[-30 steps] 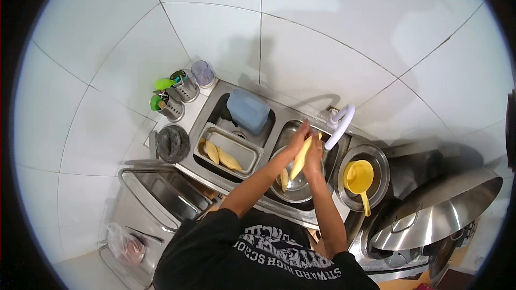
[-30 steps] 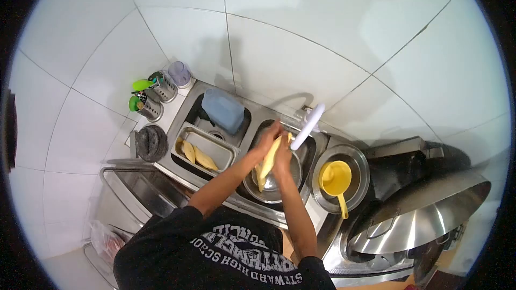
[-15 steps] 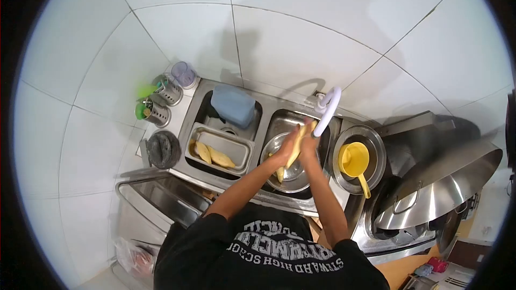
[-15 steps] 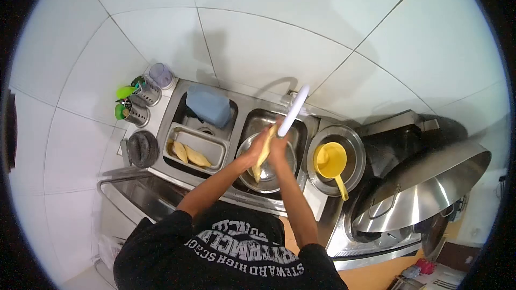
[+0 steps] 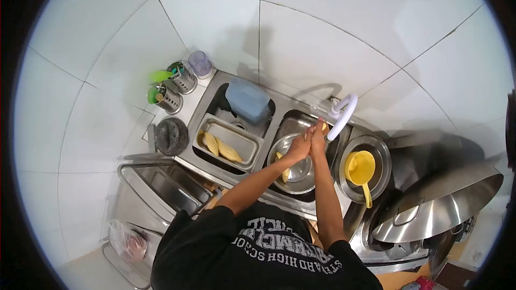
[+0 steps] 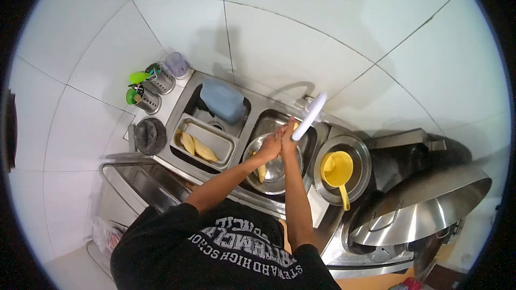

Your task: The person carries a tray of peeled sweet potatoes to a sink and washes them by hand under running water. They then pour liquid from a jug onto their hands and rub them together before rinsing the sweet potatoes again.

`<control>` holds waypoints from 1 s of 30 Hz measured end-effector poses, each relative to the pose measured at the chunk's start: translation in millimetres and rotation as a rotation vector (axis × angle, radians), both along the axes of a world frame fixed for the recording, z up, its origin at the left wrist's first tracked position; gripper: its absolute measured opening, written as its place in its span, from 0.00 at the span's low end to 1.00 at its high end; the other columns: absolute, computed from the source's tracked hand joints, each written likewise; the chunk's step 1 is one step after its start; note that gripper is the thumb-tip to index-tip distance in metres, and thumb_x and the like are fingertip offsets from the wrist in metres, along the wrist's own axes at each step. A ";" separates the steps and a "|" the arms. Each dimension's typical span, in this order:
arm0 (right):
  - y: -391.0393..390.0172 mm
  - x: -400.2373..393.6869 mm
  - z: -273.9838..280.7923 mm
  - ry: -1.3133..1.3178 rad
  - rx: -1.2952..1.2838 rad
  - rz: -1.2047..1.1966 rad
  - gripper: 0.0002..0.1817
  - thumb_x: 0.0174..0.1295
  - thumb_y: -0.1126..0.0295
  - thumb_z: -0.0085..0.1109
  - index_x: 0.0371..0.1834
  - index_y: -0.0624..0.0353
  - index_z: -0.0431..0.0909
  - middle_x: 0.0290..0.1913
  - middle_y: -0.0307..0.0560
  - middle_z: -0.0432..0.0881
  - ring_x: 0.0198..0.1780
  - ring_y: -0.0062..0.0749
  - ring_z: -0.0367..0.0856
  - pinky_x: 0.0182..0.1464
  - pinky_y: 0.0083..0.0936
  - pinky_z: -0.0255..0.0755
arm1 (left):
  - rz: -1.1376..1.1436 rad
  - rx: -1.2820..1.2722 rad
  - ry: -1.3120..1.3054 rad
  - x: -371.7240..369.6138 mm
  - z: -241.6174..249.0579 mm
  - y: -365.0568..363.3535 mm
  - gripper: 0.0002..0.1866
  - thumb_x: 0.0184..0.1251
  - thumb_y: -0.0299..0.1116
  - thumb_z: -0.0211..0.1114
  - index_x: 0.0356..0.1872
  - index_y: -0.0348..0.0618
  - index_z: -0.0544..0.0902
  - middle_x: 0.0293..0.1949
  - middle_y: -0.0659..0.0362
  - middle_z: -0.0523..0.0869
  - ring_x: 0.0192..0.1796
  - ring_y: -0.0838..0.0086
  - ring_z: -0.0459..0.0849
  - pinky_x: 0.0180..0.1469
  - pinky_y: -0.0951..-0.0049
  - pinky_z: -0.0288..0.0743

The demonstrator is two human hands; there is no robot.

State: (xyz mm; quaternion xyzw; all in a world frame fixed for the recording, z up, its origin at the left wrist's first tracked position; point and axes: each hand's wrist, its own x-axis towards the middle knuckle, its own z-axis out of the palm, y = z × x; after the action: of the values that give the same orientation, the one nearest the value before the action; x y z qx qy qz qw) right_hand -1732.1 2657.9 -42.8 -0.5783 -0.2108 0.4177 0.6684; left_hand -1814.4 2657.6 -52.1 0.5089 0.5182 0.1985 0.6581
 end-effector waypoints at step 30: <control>18.5 21.0 9.6 0.532 -0.113 0.162 0.15 0.58 0.71 0.59 0.17 0.51 0.64 0.13 0.34 0.62 0.13 0.24 0.61 0.20 0.24 0.62 | -0.341 0.282 0.058 -34.4 14.9 13.5 0.16 0.46 0.33 0.71 0.35 0.35 0.81 0.28 0.44 0.84 0.30 0.60 0.86 0.33 0.64 0.78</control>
State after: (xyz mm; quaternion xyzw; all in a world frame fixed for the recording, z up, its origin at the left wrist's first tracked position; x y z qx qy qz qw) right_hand -1711.1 2676.4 -33.2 -0.4661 -0.0499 0.6178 0.6313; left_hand -1848.8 2671.1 -37.1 0.6816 0.4102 0.1400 0.5895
